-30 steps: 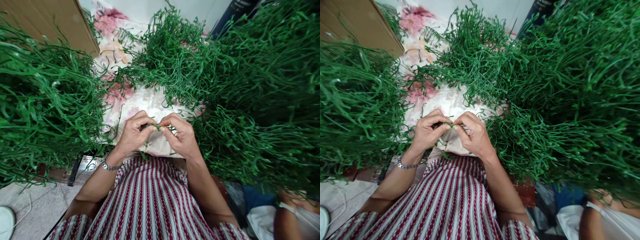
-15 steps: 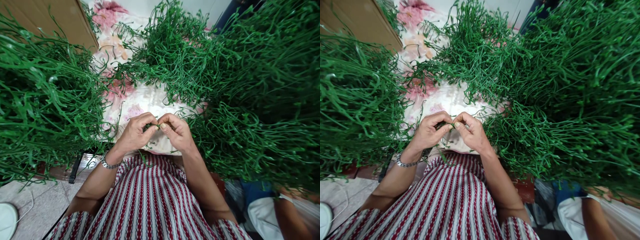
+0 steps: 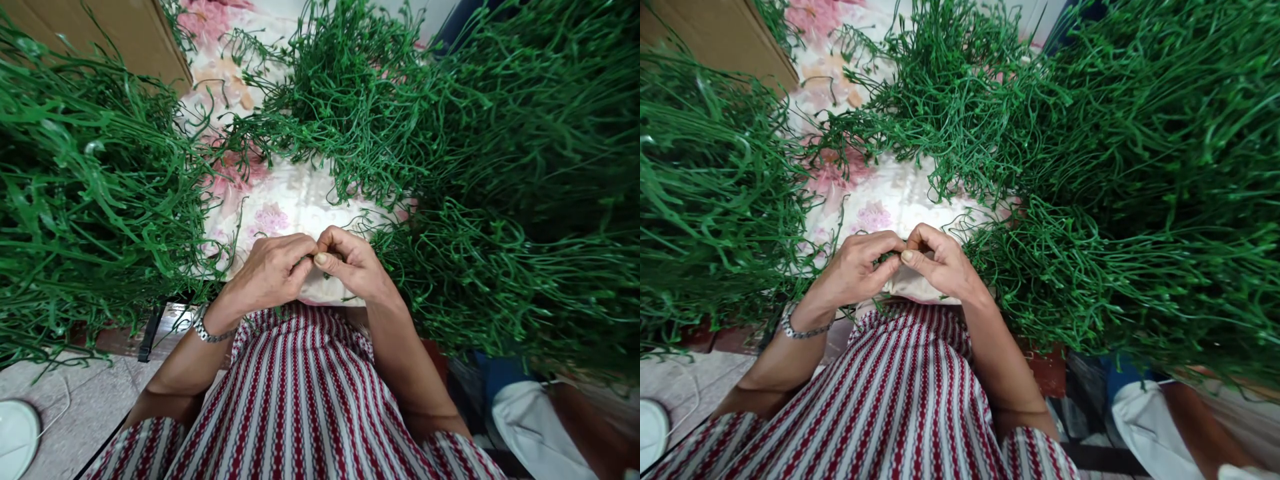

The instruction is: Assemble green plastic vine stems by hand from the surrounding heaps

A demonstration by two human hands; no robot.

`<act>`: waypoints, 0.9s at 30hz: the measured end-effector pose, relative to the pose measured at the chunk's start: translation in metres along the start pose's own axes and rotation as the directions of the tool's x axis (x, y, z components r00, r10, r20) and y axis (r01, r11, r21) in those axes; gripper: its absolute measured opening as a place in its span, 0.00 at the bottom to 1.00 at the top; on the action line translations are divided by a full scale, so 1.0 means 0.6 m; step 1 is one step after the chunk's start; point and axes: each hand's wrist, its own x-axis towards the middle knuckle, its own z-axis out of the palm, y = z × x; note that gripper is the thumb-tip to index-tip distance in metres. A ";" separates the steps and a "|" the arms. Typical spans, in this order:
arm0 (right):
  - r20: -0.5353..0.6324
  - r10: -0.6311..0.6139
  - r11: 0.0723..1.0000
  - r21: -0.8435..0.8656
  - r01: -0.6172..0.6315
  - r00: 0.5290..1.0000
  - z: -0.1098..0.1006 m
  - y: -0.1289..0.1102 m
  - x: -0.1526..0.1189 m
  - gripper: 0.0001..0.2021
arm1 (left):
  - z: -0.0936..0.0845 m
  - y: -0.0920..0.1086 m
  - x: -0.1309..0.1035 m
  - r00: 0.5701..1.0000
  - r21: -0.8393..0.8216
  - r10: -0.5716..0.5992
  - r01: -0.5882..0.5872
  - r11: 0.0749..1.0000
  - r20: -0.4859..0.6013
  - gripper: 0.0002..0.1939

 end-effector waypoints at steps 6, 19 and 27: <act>-0.023 -0.042 0.923 -0.385 0.030 0.999 0.001 -0.011 -0.002 0.05 | 0.004 0.002 0.005 0.984 0.053 -0.178 0.177 0.983 0.016 0.09; 0.048 0.086 0.670 -0.742 -0.022 0.995 0.014 -0.032 0.009 0.08 | 0.009 -0.032 0.022 0.980 -0.103 -0.193 0.197 0.975 0.045 0.09; -0.173 -0.088 0.982 -0.183 0.056 0.981 0.008 -0.012 0.012 0.10 | 0.010 -0.049 0.023 0.895 -0.667 -0.441 0.293 0.685 -0.059 0.02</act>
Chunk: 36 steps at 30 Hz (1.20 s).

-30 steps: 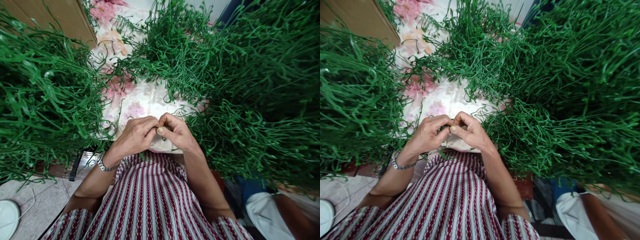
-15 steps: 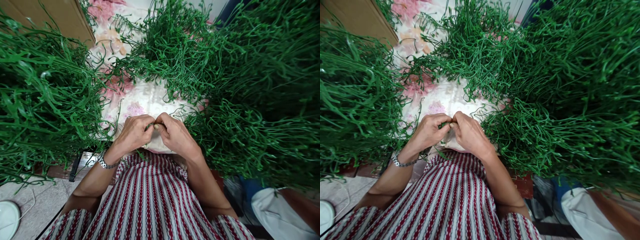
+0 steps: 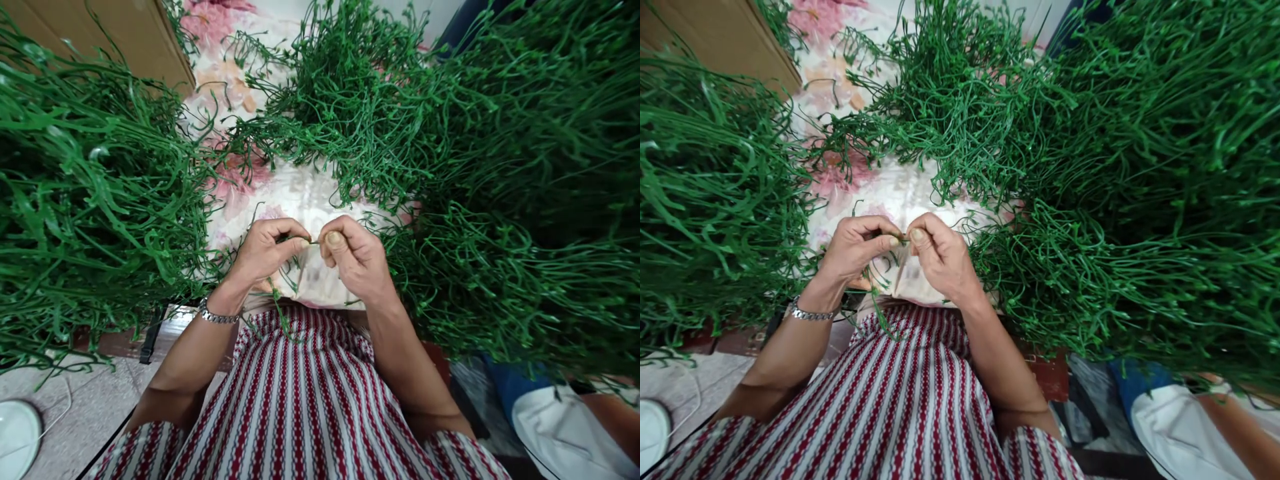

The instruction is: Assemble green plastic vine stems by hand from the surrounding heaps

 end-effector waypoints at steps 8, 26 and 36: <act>-0.030 -0.247 0.928 -0.296 0.228 0.968 0.014 0.002 0.005 0.15 | 0.015 0.005 -0.006 0.999 -0.229 0.021 -0.032 0.973 -0.050 0.04; 0.032 -0.176 0.864 -0.474 0.169 0.984 0.012 0.006 -0.002 0.09 | 0.018 -0.002 -0.011 0.984 0.204 0.174 -0.164 0.965 -0.035 0.06; 0.319 0.083 0.917 0.345 -0.197 0.944 -0.009 0.002 -0.001 0.15 | 0.009 0.002 -0.013 0.976 -0.321 -0.037 0.106 0.941 0.213 0.11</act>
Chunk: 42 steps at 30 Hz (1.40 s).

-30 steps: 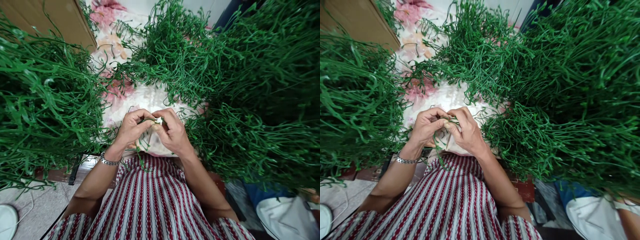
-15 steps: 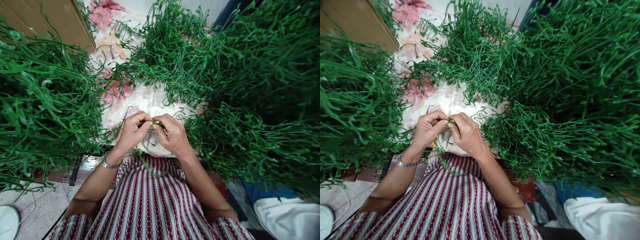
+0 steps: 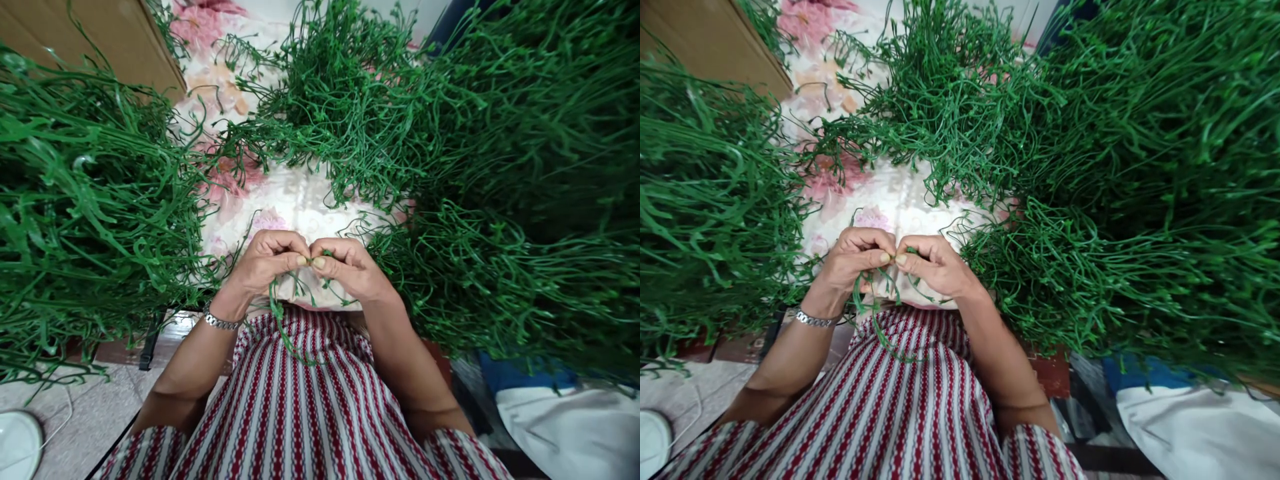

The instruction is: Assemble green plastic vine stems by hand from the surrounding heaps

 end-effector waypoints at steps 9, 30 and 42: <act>-0.249 -0.125 0.945 -0.324 0.039 0.960 0.000 -0.001 0.001 0.12 | 0.006 -0.008 0.008 0.991 -0.153 -0.027 0.007 0.988 -0.129 0.07; -0.294 -0.446 0.681 -0.725 0.107 0.845 0.043 0.028 0.016 0.04 | 0.034 -0.010 0.013 0.976 -0.239 0.003 -0.056 0.970 -0.217 0.12; -0.338 -0.268 0.776 -0.631 -0.006 0.902 0.016 0.010 -0.002 0.03 | 0.018 -0.008 0.011 0.961 -0.202 -0.033 -0.024 0.979 -0.274 0.13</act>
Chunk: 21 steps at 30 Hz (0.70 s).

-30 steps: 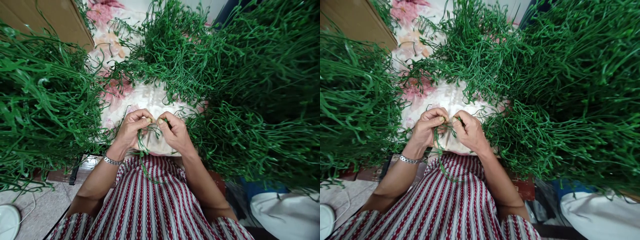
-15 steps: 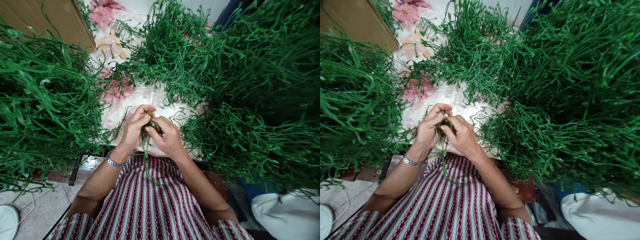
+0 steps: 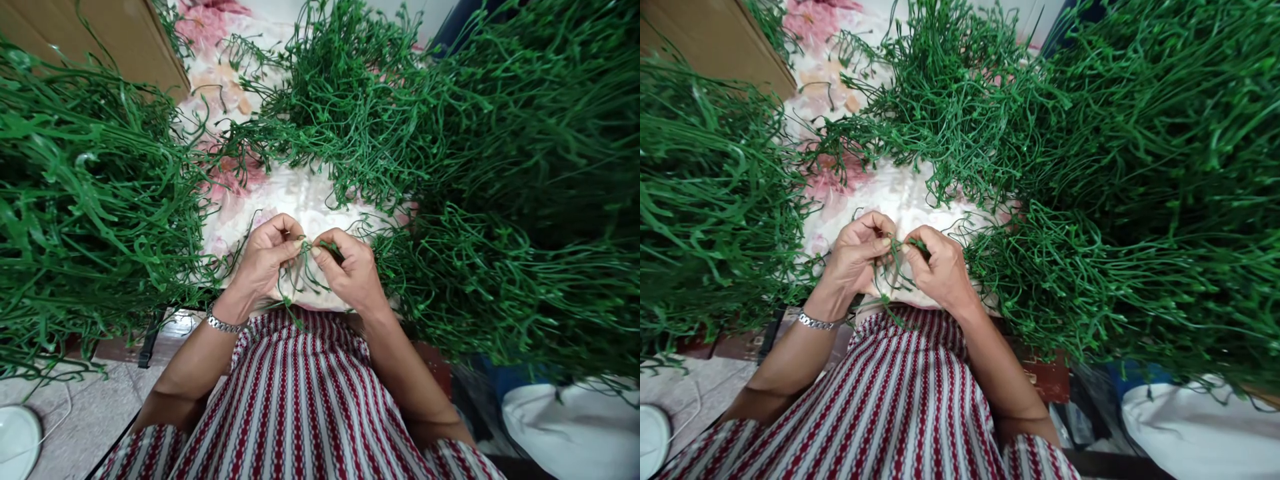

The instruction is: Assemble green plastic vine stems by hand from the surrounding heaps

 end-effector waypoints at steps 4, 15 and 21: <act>0.103 0.012 0.995 0.097 -0.022 0.995 0.000 0.004 0.000 0.05 | 0.002 -0.004 0.001 0.997 0.099 0.076 -0.077 0.992 0.021 0.13; 0.078 -0.053 0.998 0.029 0.051 0.996 -0.004 0.014 0.001 0.07 | 0.000 -0.005 0.000 0.989 0.203 -0.053 0.024 0.979 0.141 0.12; 0.011 -0.141 0.988 -0.059 0.142 0.990 0.000 0.010 0.000 0.05 | -0.009 0.002 0.004 0.978 0.296 -0.119 0.065 0.953 0.169 0.14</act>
